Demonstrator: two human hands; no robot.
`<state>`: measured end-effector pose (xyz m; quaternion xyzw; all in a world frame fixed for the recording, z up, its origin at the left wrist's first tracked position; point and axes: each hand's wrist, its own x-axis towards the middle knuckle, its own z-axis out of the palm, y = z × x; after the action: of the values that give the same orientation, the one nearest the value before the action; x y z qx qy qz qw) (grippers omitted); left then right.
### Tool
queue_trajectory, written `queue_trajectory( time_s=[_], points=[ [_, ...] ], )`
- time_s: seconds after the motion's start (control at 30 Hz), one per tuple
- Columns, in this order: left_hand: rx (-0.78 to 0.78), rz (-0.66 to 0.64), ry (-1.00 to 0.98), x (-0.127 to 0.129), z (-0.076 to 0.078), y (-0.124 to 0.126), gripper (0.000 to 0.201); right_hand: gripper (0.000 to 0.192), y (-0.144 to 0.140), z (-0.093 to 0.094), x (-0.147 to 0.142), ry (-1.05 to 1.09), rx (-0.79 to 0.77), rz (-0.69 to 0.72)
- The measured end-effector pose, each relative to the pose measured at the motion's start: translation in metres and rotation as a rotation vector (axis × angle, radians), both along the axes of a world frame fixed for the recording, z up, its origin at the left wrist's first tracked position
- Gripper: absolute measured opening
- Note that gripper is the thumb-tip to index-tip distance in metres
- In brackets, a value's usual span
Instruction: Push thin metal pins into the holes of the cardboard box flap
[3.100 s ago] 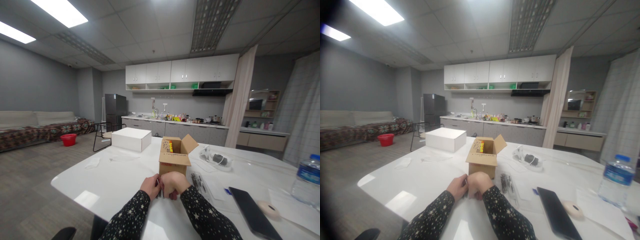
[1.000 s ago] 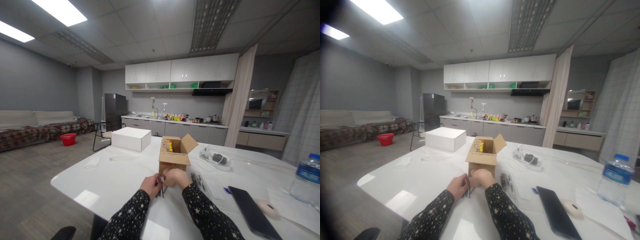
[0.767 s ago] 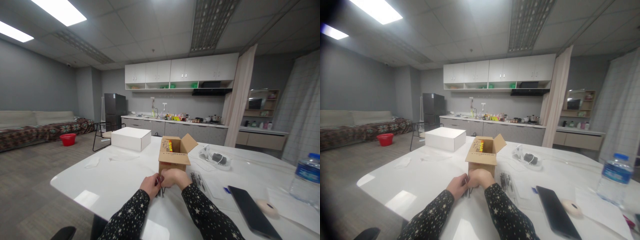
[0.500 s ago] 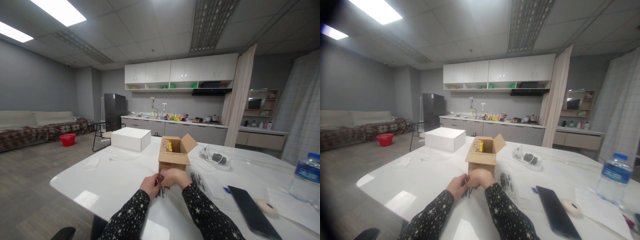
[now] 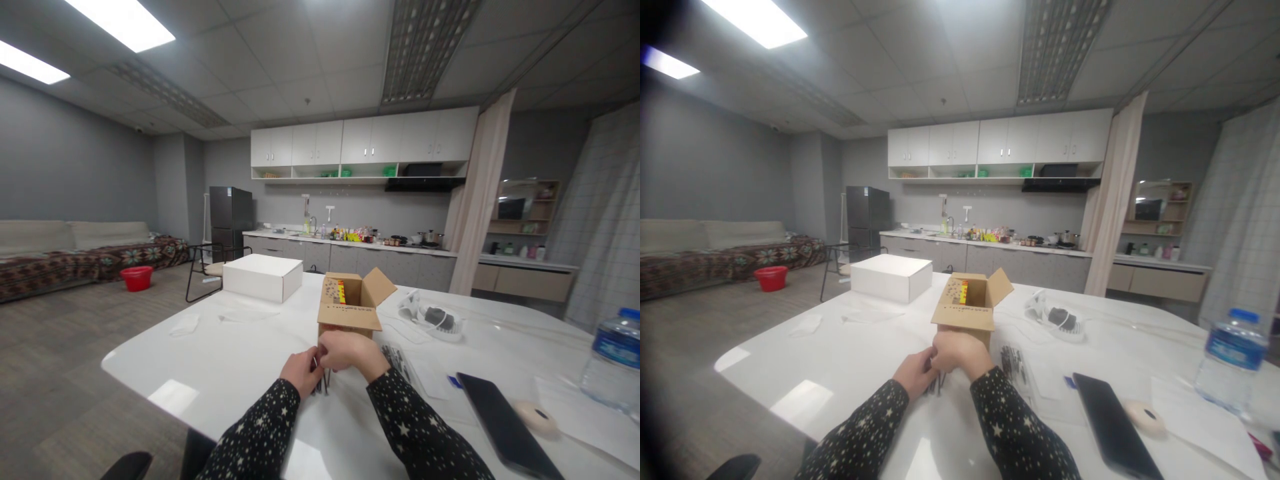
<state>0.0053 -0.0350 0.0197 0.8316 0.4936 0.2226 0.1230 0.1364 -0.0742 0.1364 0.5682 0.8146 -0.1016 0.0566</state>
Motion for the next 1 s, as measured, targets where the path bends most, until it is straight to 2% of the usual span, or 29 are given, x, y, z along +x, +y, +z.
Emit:
queue_trajectory(
  time_s=[0.13, 0.23, 0.37, 0.53, 0.6, 0.7, 0.83, 1.0],
  points=[
    [0.004, -0.018, -0.015, 0.0, -0.001, 0.001, 0.023, 0.026, -0.013, 0.014, -0.001, 0.017, 0.09, 0.06],
    [0.014, -0.016, 0.0, -0.001, -0.003, 0.003, 0.021, 0.024, -0.021, 0.026, 0.003, 0.134, 0.096, 0.087],
    [-0.005, -0.017, -0.018, -0.001, -0.002, 0.001, 0.017, 0.018, -0.027, 0.037, 0.011, 0.325, 0.201, 0.105],
    [0.154, -0.04, -0.055, 0.001, 0.003, -0.007, 0.021, 0.016, -0.022, 0.044, 0.024, 0.475, 0.351, 0.035],
    [0.197, -0.107, -0.065, 0.003, 0.006, -0.013, 0.027, 0.016, -0.019, 0.045, 0.029, 0.509, 0.409, 0.003],
    [0.237, -0.285, -0.051, 0.006, 0.009, -0.022, 0.035, 0.018, -0.014, 0.046, 0.037, 0.553, 0.458, -0.021],
    [0.238, -0.492, 0.026, 0.013, 0.007, -0.03, 0.039, 0.018, -0.009, 0.045, 0.045, 0.609, 0.485, -0.034],
    [0.176, -0.532, 0.093, 0.02, -0.005, -0.029, 0.038, 0.019, -0.003, 0.043, 0.05, 0.618, 0.513, -0.054]
  ],
)
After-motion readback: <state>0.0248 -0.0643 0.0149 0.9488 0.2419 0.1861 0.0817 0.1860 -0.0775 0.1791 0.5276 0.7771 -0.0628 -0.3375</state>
